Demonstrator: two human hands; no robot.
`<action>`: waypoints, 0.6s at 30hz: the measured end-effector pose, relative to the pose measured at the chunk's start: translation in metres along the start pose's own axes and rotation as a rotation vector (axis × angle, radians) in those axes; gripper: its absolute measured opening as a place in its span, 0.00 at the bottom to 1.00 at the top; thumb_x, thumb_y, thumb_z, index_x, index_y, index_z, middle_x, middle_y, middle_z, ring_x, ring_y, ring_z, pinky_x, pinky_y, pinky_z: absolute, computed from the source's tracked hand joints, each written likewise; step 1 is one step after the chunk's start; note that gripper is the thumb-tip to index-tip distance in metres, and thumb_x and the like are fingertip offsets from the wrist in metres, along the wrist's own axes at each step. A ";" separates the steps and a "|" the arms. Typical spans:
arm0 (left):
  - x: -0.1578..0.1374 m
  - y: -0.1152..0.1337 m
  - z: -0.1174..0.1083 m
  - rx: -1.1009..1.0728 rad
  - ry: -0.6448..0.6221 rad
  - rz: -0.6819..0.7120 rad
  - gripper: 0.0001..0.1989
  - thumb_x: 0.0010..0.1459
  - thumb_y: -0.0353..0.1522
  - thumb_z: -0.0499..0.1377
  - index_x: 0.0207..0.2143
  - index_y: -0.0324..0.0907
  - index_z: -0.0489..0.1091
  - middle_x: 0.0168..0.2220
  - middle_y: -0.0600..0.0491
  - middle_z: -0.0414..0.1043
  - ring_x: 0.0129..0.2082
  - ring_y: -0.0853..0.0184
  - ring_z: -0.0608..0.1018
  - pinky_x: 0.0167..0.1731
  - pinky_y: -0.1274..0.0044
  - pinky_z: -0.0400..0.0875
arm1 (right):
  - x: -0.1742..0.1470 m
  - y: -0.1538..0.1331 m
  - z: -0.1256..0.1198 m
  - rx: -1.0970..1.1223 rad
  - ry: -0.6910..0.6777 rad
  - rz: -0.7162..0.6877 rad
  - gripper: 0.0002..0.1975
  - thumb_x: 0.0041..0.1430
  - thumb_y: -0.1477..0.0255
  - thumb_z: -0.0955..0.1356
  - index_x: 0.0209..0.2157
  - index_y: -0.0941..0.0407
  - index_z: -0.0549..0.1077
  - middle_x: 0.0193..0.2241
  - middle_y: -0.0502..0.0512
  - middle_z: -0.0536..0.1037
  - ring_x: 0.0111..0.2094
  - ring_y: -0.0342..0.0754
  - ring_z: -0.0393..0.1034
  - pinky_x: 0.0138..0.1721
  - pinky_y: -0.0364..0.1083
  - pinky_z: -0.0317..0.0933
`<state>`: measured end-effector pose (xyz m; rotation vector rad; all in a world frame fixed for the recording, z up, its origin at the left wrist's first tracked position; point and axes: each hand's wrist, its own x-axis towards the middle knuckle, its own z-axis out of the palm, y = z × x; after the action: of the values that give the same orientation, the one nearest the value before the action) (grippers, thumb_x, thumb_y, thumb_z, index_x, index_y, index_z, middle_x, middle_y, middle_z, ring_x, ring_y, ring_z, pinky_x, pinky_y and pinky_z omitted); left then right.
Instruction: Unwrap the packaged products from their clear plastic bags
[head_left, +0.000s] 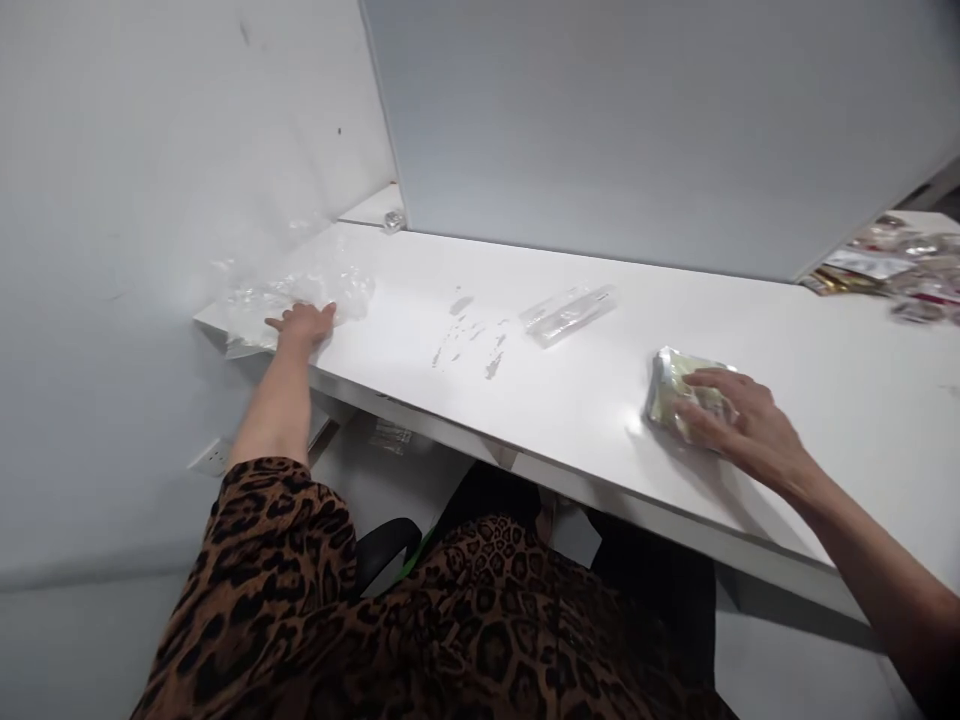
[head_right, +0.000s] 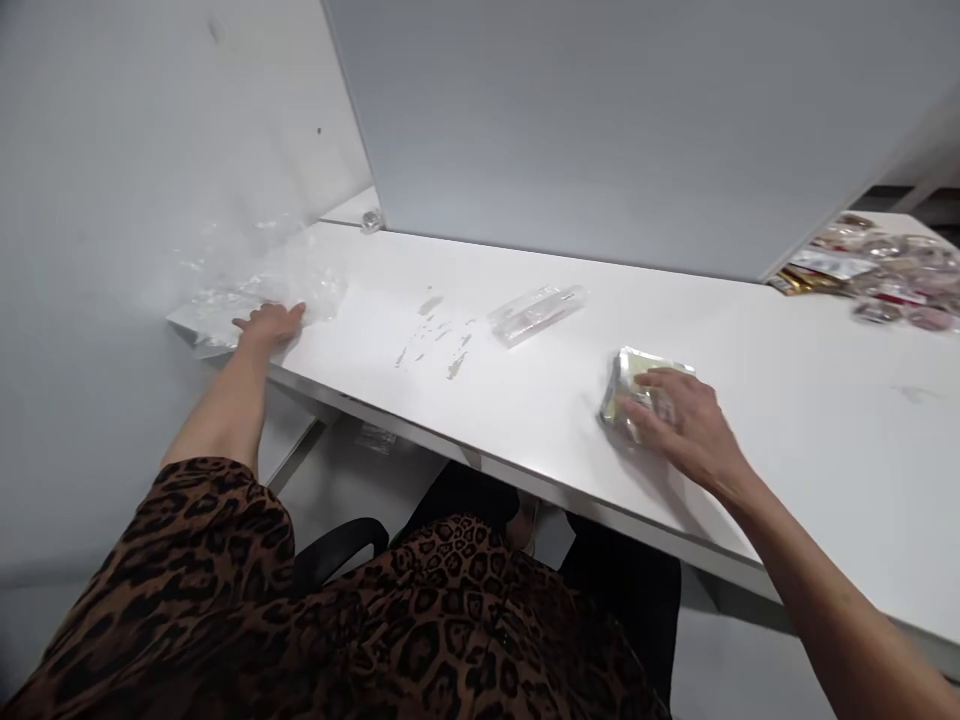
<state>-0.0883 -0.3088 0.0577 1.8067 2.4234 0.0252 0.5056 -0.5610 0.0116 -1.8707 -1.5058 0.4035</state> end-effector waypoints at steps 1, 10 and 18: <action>0.003 0.001 -0.002 0.032 -0.010 -0.074 0.42 0.66 0.57 0.42 0.62 0.31 0.64 0.59 0.30 0.73 0.68 0.33 0.61 0.60 0.37 0.49 | 0.002 0.005 0.005 -0.107 -0.020 -0.063 0.24 0.52 0.46 0.71 0.46 0.45 0.78 0.60 0.63 0.73 0.65 0.75 0.61 0.60 0.75 0.58; -0.018 0.026 -0.053 0.376 0.152 -0.212 0.40 0.65 0.57 0.47 0.69 0.39 0.51 0.62 0.45 0.74 0.65 0.37 0.67 0.64 0.43 0.45 | 0.037 0.035 0.024 -0.217 0.069 -0.227 0.14 0.58 0.58 0.71 0.41 0.52 0.76 0.55 0.71 0.73 0.60 0.74 0.59 0.58 0.75 0.50; -0.089 0.129 -0.032 0.075 0.259 0.417 0.22 0.68 0.41 0.51 0.49 0.34 0.75 0.54 0.37 0.77 0.55 0.53 0.75 0.58 0.64 0.65 | 0.057 0.010 0.037 -0.057 0.101 -0.271 0.05 0.57 0.72 0.70 0.37 0.55 0.76 0.51 0.66 0.75 0.61 0.69 0.60 0.58 0.69 0.57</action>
<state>0.0564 -0.3553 0.1082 2.4475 2.1708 0.2205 0.5062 -0.4961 -0.0113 -1.6719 -1.6869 0.1392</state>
